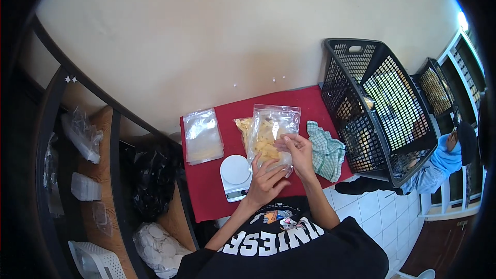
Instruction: Weighing and placing fries into small plastic bags.
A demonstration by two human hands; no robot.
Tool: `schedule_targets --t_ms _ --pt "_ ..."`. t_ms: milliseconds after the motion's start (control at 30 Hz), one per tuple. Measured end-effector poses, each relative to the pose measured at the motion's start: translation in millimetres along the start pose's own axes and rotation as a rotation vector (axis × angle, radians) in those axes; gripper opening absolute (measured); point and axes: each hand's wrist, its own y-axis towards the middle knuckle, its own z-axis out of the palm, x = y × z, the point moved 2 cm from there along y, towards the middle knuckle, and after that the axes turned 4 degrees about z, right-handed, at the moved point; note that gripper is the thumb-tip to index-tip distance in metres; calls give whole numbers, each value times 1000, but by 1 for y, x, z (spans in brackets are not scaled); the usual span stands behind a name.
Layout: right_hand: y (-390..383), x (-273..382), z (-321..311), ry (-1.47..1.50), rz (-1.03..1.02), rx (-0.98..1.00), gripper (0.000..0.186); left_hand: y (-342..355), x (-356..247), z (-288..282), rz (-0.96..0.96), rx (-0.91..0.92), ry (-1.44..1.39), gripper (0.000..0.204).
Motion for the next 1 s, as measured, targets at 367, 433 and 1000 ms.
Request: schedule_targets --t_ms 367,433,1000 --pt "-9 -5 -4 -188 103 356 23 -8 100 -31 -921 -238 -1216 37" --pt "-13 -13 -4 -183 208 420 21 2 86 -34 -923 -93 -1368 30" --pt "-48 -27 -9 -456 -4 92 40 -28 13 -16 -151 -159 150 21"
